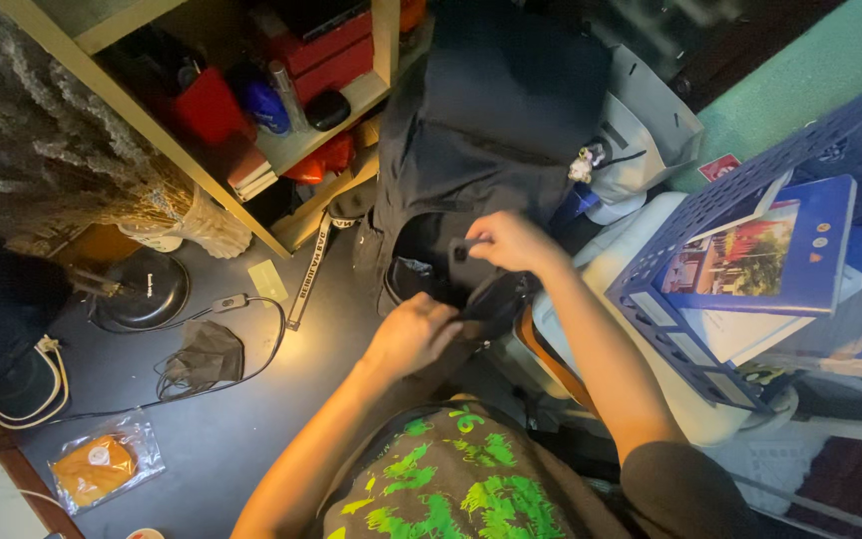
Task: The person unpacks a black backpack on a desk, removing a snack, a mouse, a pouch, a face mask, a small card, a blue bottle, a phone, keys, and a pencil case. They place each item on the desk or into a nearby shelf, then open the pencil case and arrange pens inside.
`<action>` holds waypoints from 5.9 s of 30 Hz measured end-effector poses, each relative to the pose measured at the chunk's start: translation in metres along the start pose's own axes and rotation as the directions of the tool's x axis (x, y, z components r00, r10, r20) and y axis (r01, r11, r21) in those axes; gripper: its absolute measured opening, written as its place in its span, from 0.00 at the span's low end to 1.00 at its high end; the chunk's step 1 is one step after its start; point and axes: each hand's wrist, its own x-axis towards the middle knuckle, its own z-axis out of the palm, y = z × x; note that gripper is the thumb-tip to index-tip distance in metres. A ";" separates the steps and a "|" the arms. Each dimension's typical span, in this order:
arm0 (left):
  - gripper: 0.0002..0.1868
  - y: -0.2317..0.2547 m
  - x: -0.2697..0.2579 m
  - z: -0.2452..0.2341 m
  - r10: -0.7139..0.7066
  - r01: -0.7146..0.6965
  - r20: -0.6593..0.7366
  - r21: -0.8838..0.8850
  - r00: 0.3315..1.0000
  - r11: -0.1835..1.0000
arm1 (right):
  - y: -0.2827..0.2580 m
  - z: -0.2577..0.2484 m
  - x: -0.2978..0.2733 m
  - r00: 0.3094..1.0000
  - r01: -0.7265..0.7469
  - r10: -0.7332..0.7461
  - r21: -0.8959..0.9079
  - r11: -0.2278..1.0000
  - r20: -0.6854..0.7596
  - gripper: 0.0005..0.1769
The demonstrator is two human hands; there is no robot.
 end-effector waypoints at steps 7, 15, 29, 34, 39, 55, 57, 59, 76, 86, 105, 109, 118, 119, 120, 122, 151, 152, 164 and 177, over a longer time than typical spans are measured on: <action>0.11 -0.009 0.028 -0.021 -0.243 0.174 -0.264 -0.258 0.933 0.950 | -0.020 -0.060 -0.050 0.828 0.236 0.111 0.521 0.820 -0.549 0.14; 0.27 0.001 0.006 -0.023 -0.530 0.374 -0.010 -0.698 0.848 0.611 | -0.060 0.010 -0.061 0.913 0.120 0.157 0.618 0.777 -0.376 0.12; 0.52 -0.005 -0.210 -0.013 -0.915 0.941 -0.246 -0.036 0.319 0.337 | -0.097 0.152 -0.016 0.979 0.189 -0.131 0.459 0.868 -0.155 0.07; 0.48 -0.027 -0.324 -0.015 -0.908 0.995 -0.406 -0.033 -0.104 -0.099 | -0.078 0.042 0.010 0.826 0.216 -0.182 0.001 0.976 -0.534 0.07; 0.49 -0.038 -0.383 -0.007 -0.780 0.971 -0.590 -0.032 -0.208 -0.235 | -0.051 0.015 0.020 0.911 -0.007 -0.082 -0.214 0.977 -0.404 0.12; 0.43 -0.050 -0.367 0.000 -0.648 0.995 -0.760 0.094 0.051 -0.031 | 0.092 0.054 0.125 0.879 0.153 0.012 -0.306 0.940 0.476 0.20; 0.41 -0.052 -0.329 -0.009 -0.600 0.981 -0.778 0.133 0.190 0.139 | 0.090 0.087 0.123 0.884 -0.063 0.169 -0.248 0.967 0.435 0.24; 0.36 -0.053 -0.280 -0.018 -0.573 0.921 -0.760 0.082 0.306 0.382 | 0.086 0.109 0.123 0.878 -0.095 0.215 -0.284 0.954 0.427 0.24; 0.13 -0.022 0.014 0.041 -0.068 -0.010 0.091 0.664 0.994 0.747 | 0.096 0.177 0.067 0.971 -0.023 0.124 -0.434 0.901 0.204 0.19; 0.06 -0.010 -0.050 0.034 -0.142 0.049 0.128 0.549 0.982 0.834 | 0.067 0.182 0.059 0.942 0.081 0.089 -0.476 0.876 0.325 0.17; 0.06 0.006 -0.064 0.032 -0.148 0.096 0.061 0.513 0.987 0.853 | -0.004 0.118 0.033 0.935 0.202 -0.090 -0.305 0.931 0.344 0.11; 0.05 0.008 -0.065 0.030 -0.179 0.121 0.066 0.510 0.982 0.852 | -0.019 0.109 0.025 0.947 0.233 -0.181 -0.178 0.956 0.264 0.12; 0.05 0.007 -0.065 0.030 -0.168 0.126 0.049 0.470 0.985 0.874 | -0.013 0.102 0.018 0.984 0.078 -0.063 -0.088 0.993 0.167 0.11; 0.05 0.007 -0.065 0.029 -0.171 0.129 0.049 0.466 0.984 0.875 | -0.013 0.102 0.017 0.987 0.046 -0.034 -0.077 0.996 0.156 0.11; 0.05 0.007 -0.065 0.029 -0.173 0.131 0.048 0.464 0.984 0.876 | -0.013 0.103 0.017 0.988 0.055 -0.044 -0.075 0.996 0.148 0.10; 0.05 0.008 -0.065 0.028 -0.176 0.137 0.044 0.452 0.983 0.882 | -0.013 0.101 0.015 0.989 0.073 -0.063 -0.072 0.995 0.132 0.10; 0.14 0.005 -0.020 -0.010 -0.270 0.275 -0.054 0.163 0.961 0.947 | -0.120 -0.022 -0.068 0.873 0.313 -0.370 -0.216 0.925 -0.317 0.03; 0.15 0.007 -0.014 -0.015 -0.311 0.317 -0.063 0.134 0.948 0.939 | -0.130 -0.027 -0.073 0.846 0.355 -0.420 -0.241 0.903 -0.330 0.02; 0.17 0.006 0.020 -0.038 -0.501 0.199 -0.185 -0.761 0.846 0.617 | -0.178 -0.055 -0.100 0.811 0.479 -0.305 0.266 0.837 -0.499 0.06; 0.20 -0.037 -0.092 -0.021 -0.753 -0.318 -0.085 -0.933 0.653 -0.170 | -0.124 0.174 -0.061 0.971 -0.096 -0.127 0.812 0.576 0.205 0.07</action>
